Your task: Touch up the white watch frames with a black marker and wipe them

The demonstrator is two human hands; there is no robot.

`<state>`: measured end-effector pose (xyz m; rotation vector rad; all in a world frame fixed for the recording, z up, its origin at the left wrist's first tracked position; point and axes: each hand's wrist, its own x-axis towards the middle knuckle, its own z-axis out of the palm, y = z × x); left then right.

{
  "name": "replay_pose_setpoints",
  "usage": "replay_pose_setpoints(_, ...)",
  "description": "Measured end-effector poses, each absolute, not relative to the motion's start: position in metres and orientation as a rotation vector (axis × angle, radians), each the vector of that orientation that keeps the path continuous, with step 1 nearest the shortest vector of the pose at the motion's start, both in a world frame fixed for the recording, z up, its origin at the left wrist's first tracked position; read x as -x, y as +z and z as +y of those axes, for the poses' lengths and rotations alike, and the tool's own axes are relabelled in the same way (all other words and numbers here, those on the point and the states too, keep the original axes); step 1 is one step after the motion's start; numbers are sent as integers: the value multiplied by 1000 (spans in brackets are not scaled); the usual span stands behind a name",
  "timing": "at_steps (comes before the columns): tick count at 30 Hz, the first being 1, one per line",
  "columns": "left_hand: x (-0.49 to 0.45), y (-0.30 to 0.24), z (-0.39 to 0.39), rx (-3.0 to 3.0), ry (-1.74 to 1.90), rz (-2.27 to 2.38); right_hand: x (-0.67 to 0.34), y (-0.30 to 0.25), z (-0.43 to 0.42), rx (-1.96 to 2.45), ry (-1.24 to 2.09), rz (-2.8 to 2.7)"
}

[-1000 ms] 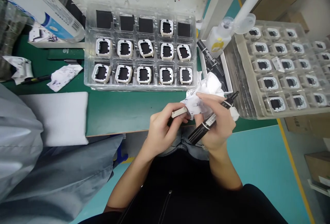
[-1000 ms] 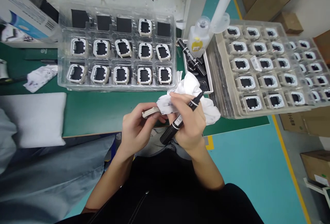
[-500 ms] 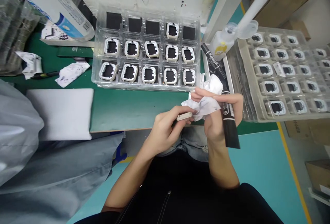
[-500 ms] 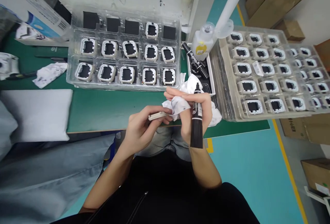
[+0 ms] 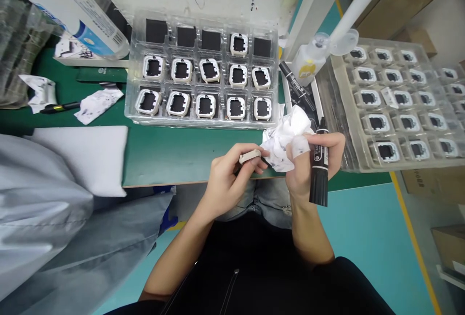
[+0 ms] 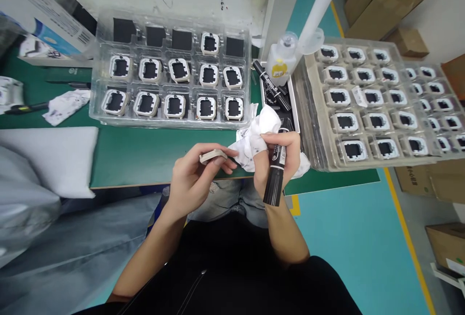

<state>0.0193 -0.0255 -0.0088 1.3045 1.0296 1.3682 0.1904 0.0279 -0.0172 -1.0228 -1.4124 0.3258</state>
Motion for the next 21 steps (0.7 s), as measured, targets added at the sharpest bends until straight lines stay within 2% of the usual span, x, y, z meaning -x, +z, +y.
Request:
replay_pose_setpoints(4, -19, -6, -21, -1227, 1342, 1020, -185, -14, 23, 976, 410, -1232)
replay_pose_setpoints(12, -17, -5, -17, -1208, 1289, 1038, -182, 0, 11, 930, 567, -1467)
replay_pose_setpoints(21, -13, -6, -19, -1211, 1222, 1052, -188, 2, 7, 1081, 636, -1595)
